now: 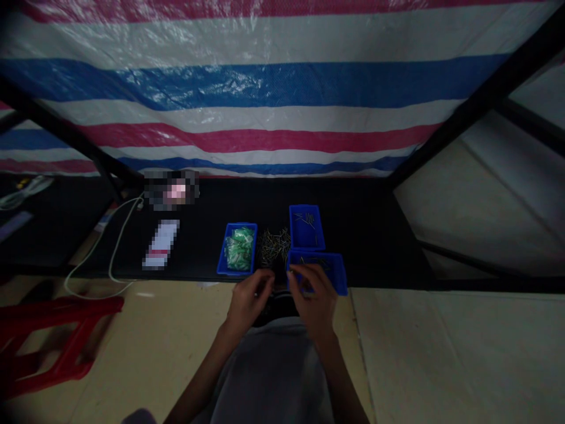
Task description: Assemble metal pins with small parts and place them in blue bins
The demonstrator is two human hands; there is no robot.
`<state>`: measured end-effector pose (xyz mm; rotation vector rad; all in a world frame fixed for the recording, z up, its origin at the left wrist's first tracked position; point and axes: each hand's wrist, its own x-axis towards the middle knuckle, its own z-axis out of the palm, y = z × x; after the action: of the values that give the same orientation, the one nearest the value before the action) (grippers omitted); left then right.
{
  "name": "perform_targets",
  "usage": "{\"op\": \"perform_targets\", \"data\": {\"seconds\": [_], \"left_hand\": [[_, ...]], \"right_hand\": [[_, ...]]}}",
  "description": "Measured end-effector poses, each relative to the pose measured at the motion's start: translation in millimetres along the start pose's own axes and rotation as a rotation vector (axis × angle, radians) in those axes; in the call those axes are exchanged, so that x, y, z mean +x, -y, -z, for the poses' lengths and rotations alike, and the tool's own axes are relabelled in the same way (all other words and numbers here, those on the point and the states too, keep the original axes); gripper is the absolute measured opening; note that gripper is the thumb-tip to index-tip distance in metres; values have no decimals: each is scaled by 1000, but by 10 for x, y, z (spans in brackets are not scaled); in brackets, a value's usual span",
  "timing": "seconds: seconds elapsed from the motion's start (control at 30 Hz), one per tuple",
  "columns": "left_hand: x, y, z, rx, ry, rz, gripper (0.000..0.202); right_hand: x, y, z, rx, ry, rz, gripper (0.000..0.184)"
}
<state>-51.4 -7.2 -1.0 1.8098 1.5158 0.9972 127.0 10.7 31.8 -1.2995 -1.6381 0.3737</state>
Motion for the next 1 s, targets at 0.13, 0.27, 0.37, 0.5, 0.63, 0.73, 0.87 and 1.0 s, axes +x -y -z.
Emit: {"op": "perform_targets", "data": {"seconds": [0.13, 0.27, 0.37, 0.5, 0.63, 0.73, 0.87, 1.0], "left_hand": [[48, -48, -112, 244, 134, 82, 17], [197, -132, -225, 490, 268, 151, 16], [320, -179, -289, 573, 346, 224, 19], [407, -207, -354, 601, 381, 258, 22], [399, -217, -395, 629, 378, 304, 21], [376, -223, -393, 639, 381, 321, 21], [373, -256, -361, 642, 386, 322, 22], [406, -312, -333, 641, 394, 331, 25]], "right_hand": [[63, -290, 223, -252, -47, 6, 18], [74, -431, 328, -330, -79, -28, 25], [55, -411, 301, -283, -70, -45, 23], [20, -353, 193, -216, -48, -30, 19], [-1, -344, 116, -183, -22, 2, 17], [-5, -358, 96, -181, 18, 43, 15], [-16, -389, 94, -191, 79, 71, 14], [-26, -405, 97, -199, 84, 68, 14]]}}
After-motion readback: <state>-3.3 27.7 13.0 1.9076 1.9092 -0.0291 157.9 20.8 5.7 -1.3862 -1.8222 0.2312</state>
